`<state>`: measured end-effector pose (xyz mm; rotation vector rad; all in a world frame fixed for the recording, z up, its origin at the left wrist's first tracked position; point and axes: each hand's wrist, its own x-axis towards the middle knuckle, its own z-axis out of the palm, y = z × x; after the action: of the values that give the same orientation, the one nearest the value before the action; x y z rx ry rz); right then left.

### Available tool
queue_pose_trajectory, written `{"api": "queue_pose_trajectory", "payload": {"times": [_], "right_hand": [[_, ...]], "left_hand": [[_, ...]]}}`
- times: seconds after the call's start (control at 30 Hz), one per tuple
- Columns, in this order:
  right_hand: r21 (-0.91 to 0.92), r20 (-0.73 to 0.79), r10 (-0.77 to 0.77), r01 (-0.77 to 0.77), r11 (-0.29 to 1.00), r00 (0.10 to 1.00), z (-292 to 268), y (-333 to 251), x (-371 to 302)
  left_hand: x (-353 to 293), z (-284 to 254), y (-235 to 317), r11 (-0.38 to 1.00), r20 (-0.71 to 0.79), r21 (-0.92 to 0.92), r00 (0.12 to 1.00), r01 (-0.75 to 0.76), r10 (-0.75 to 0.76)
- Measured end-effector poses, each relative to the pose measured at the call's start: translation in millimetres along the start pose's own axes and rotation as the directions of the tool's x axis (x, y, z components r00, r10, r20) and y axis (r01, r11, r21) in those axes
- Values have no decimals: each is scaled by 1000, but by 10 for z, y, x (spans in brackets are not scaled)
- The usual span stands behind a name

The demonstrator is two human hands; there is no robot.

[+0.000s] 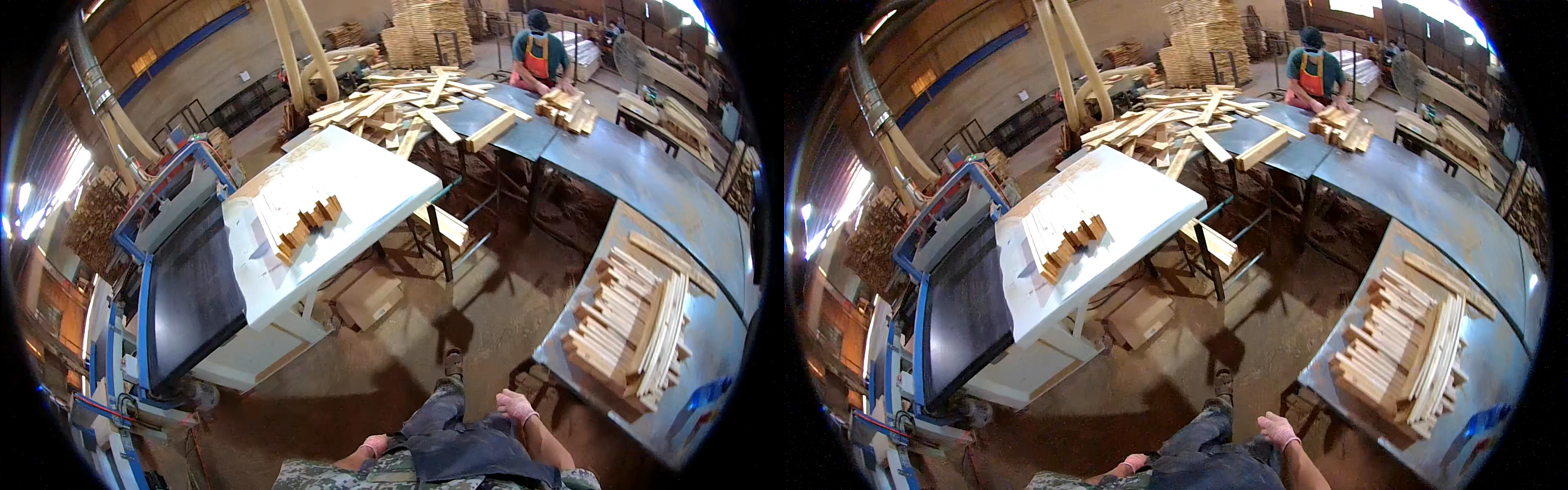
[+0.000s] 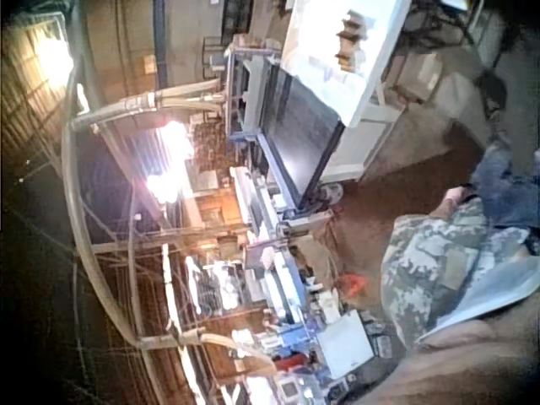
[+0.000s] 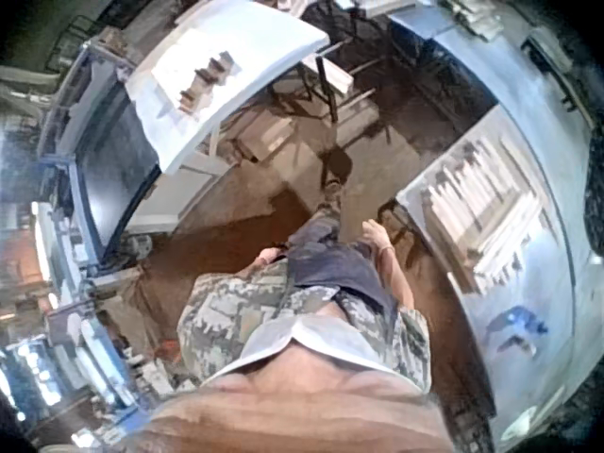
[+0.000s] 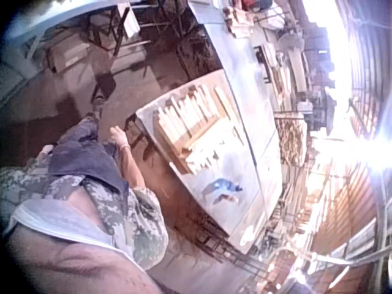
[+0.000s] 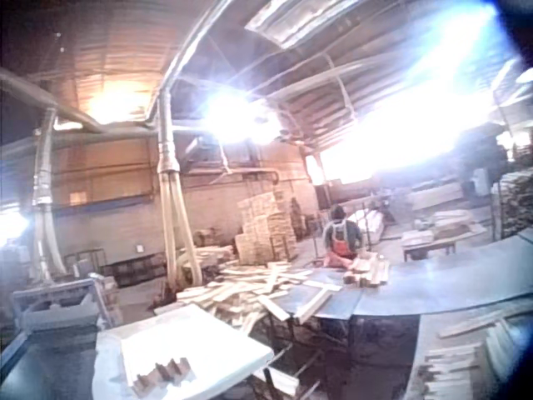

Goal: The person organizes stacks of wooden planks on a metal table, then uses a yellow air blow gun to clean sawdust from a large blue industrial machine and the surrounding floor. The person handles the wood by hand and directs the air nozzle at various parts of the equipment.

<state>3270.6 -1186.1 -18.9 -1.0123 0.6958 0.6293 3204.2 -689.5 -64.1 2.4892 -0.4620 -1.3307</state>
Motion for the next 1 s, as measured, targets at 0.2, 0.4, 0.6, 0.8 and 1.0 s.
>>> {"api": "queue_pose_trajectory", "payload": {"times": [0.2, 0.4, 0.6, 0.8, 1.0], "right_hand": [[-61, 394, -150, 189, 980, 907, -106, -1230, 747], [-610, -260, -316, 98, 786, 912, -201, -2470, 1288], [-446, -433, -274, 60, 893, 859, -705, -3127, 1711], [-186, -376, -242, 183, 965, 894, -1124, -4258, 2218], [-95, -395, -293, 278, 956, 871, -1778, -5556, 2515]], "left_hand": [[1006, -1310, -410, 897, -293, -441, 941, 26, -171], [2414, -3142, 142, 46, 287, -938, 846, 343, -449], [3779, -4812, 1498, 332, -49, -943, 978, 22, -203], [5025, -5646, 2327, 544, 101, -828, 990, 139, -98], [6009, -6269, 2576, 542, 63, -811, 953, 222, -295]]}}
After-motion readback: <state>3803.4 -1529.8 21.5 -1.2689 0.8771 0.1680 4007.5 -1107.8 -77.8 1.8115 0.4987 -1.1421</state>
